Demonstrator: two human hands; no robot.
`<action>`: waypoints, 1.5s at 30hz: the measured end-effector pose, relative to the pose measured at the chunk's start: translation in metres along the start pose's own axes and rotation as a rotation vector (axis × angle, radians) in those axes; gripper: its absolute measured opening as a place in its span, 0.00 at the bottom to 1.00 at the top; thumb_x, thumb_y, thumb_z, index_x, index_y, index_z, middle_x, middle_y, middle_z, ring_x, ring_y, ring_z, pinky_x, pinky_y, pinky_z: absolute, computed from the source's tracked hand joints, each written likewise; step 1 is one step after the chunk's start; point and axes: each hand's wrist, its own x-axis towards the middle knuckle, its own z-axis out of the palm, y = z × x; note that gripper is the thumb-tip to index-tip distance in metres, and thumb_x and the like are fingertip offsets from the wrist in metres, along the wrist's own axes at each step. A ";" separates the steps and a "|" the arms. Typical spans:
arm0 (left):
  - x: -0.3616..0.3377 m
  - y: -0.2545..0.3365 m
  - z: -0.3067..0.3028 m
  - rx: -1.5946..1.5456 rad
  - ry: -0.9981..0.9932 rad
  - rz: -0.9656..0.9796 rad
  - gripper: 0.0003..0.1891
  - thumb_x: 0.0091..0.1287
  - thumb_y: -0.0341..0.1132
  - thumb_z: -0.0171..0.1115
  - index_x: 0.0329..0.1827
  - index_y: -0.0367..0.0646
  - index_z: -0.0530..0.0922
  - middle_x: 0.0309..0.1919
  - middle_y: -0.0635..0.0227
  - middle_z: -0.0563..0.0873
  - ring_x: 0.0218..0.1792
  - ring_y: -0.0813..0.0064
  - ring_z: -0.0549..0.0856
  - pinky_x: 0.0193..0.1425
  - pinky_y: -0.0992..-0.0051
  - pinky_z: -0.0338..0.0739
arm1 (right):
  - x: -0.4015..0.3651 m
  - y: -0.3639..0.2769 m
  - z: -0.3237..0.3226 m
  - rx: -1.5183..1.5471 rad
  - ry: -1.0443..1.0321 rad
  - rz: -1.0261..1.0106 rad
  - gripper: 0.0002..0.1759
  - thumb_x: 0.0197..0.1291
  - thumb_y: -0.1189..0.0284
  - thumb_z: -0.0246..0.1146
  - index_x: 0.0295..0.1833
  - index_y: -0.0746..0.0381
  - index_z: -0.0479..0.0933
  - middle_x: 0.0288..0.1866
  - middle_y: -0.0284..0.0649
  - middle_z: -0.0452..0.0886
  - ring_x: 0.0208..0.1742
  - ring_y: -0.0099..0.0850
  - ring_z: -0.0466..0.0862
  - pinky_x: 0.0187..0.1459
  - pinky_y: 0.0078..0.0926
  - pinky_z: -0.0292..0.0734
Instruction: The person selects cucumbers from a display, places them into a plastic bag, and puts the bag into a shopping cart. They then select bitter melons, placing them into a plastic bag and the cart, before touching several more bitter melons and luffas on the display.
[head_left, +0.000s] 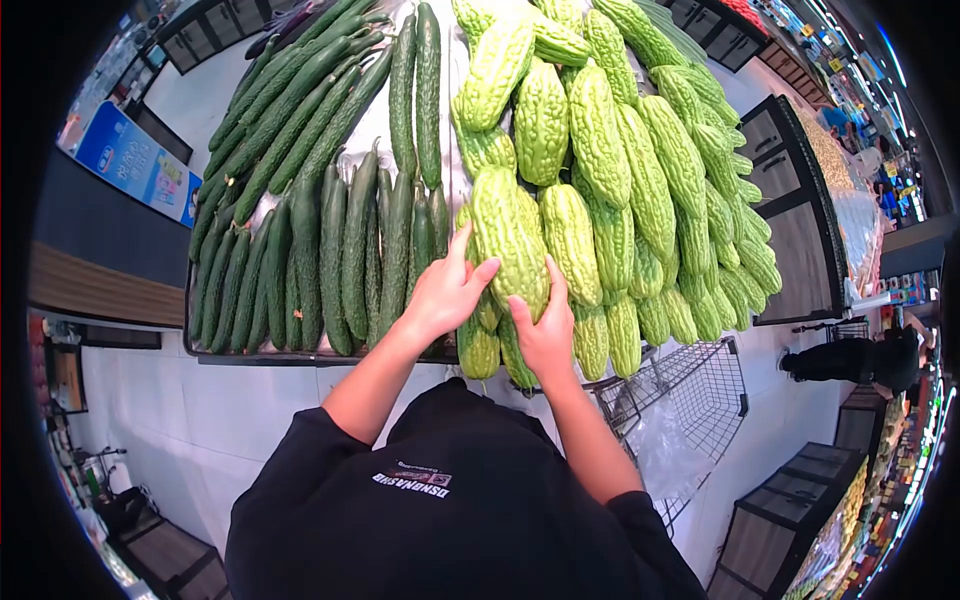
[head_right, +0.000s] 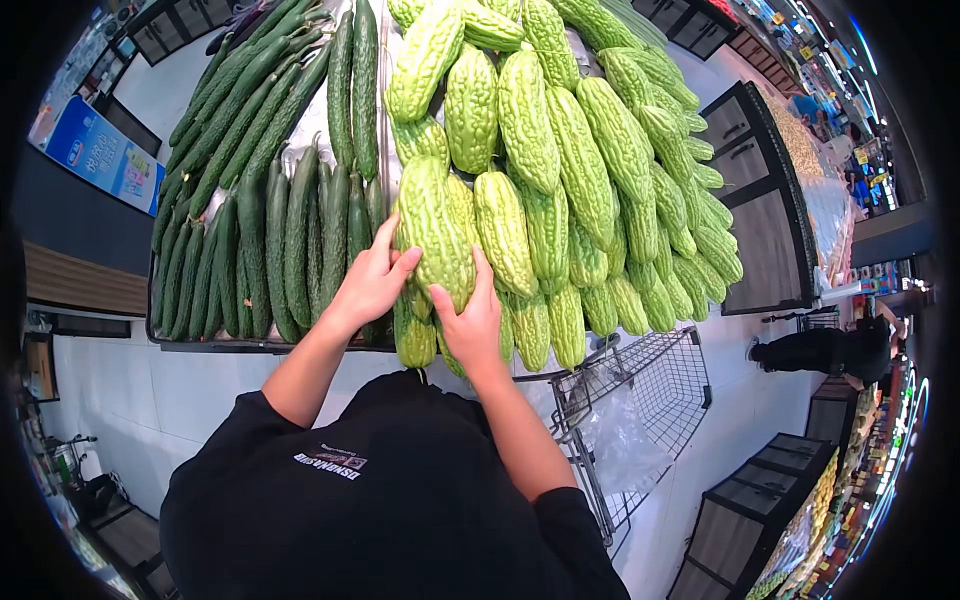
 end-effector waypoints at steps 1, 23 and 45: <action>0.001 0.003 -0.002 0.001 -0.002 0.000 0.42 0.73 0.55 0.61 0.78 0.34 0.57 0.23 0.63 0.81 0.26 0.69 0.83 0.35 0.64 0.76 | -0.001 0.000 -0.001 0.000 0.002 0.002 0.40 0.69 0.60 0.65 0.79 0.65 0.57 0.61 0.51 0.75 0.53 0.43 0.82 0.55 0.41 0.80; -0.068 0.011 0.055 -0.254 0.259 0.627 0.05 0.63 0.22 0.62 0.39 0.38 0.76 0.24 0.67 0.76 0.21 0.74 0.73 0.27 0.75 0.67 | -0.331 0.083 -0.200 -0.411 0.184 0.703 0.05 0.64 0.75 0.66 0.42 0.65 0.80 0.31 0.44 0.77 0.34 0.39 0.78 0.36 0.34 0.73; -0.203 0.021 0.367 0.558 -0.977 0.042 0.42 0.67 0.42 0.64 0.82 0.47 0.52 0.58 0.37 0.80 0.57 0.39 0.82 0.62 0.50 0.77 | -0.572 0.219 -0.401 -0.862 0.120 1.538 0.42 0.65 0.55 0.65 0.80 0.54 0.57 0.60 0.60 0.77 0.55 0.55 0.83 0.54 0.50 0.80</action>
